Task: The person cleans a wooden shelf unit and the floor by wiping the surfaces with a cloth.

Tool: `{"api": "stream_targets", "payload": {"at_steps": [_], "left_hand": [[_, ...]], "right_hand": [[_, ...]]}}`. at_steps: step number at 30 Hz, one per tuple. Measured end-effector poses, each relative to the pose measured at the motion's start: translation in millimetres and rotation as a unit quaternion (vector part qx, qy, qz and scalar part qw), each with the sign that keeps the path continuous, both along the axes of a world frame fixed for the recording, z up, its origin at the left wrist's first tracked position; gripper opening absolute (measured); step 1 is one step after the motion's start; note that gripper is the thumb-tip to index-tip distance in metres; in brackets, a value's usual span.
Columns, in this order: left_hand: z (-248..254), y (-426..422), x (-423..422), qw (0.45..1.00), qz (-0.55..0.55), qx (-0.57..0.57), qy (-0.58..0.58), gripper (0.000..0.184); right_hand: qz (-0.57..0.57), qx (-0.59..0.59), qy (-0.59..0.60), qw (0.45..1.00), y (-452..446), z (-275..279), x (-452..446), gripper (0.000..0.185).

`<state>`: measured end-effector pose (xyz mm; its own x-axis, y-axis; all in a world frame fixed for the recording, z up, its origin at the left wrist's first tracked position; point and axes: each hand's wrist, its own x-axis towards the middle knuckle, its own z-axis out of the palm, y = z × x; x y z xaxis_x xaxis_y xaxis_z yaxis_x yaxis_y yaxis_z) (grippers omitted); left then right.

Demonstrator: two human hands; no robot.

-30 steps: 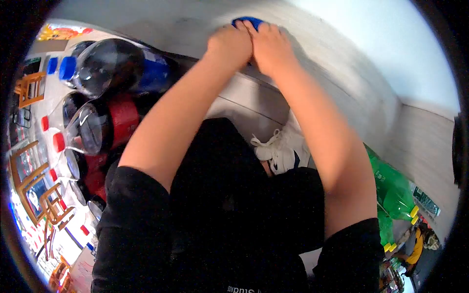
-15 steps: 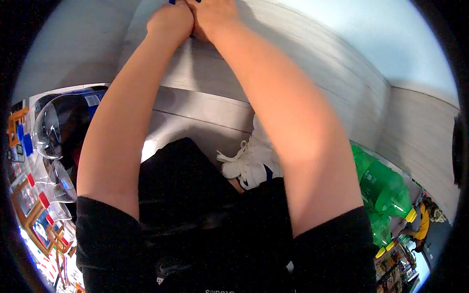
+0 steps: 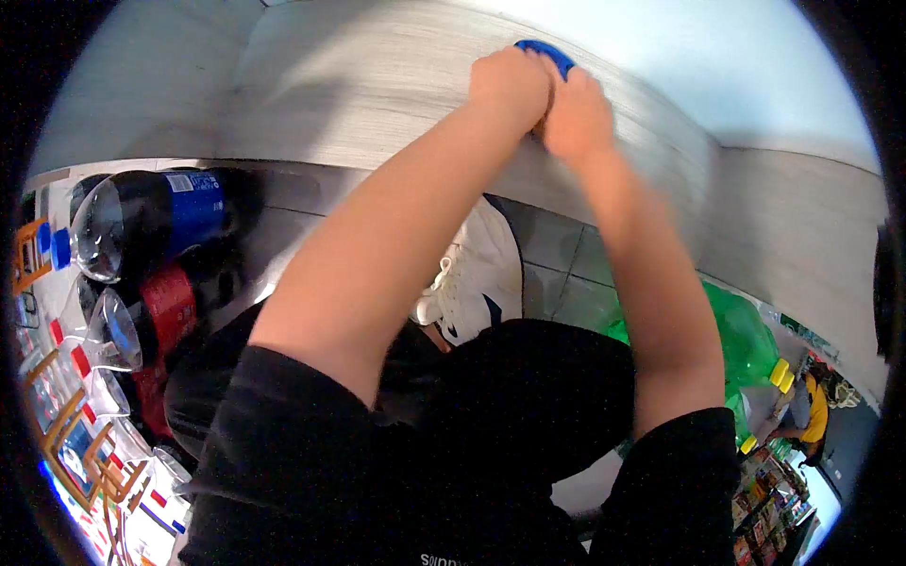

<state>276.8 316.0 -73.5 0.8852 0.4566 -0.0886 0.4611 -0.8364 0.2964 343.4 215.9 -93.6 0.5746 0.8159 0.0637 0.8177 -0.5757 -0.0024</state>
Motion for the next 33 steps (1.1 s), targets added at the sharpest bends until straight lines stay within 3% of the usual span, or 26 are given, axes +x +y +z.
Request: {"api": "stream_targets", "payload": {"at_steps": [3, 9, 13, 20, 25, 27, 30, 33], "left_hand": [[-7.9, -5.1, -34.9, 0.997, -0.077, 0.01, -0.018, 0.026], [4.5, -36.4, -103.9, 0.997, -0.077, -0.009, 0.009, 0.033], [6.6, -29.9, -96.9, 0.994, -0.107, 0.002, 0.028, 0.037], [-2.8, 8.2, -38.1, 0.999, -0.035, 0.012, 0.029, 0.029], [1.1, 40.0, -5.5, 0.996, -0.041, 0.051, 0.063, 0.029], [6.6, 44.8, -4.4, 0.995, -0.02, -0.044, 0.084, 0.03], [-1.6, 38.9, -14.2, 0.997, -0.04, 0.036, 0.053, 0.029], [2.6, 23.6, -37.6, 0.998, -0.043, -0.005, 0.053, 0.029]], "right_hand": [[0.025, -0.024, 0.057, 0.998, -12.2, 12.7, -30.6, 0.064], [0.098, -0.054, 0.13, 0.985, -44.8, 34.3, -77.9, 0.062], [0.116, -0.027, 0.103, 0.988, -43.6, 24.1, -70.6, 0.054], [0.075, 0.058, 0.036, 0.995, -2.1, 7.3, -28.7, 0.039], [0.064, -0.022, 0.05, 0.996, 38.9, 7.0, 4.8, 0.041], [0.063, 0.001, 0.051, 0.997, 38.6, 7.9, 3.8, 0.04], [0.063, 0.022, 0.064, 0.996, 34.7, 11.7, -8.3, 0.038], [0.061, -0.005, 0.102, 0.993, 17.7, 15.6, -27.4, 0.035]]}}
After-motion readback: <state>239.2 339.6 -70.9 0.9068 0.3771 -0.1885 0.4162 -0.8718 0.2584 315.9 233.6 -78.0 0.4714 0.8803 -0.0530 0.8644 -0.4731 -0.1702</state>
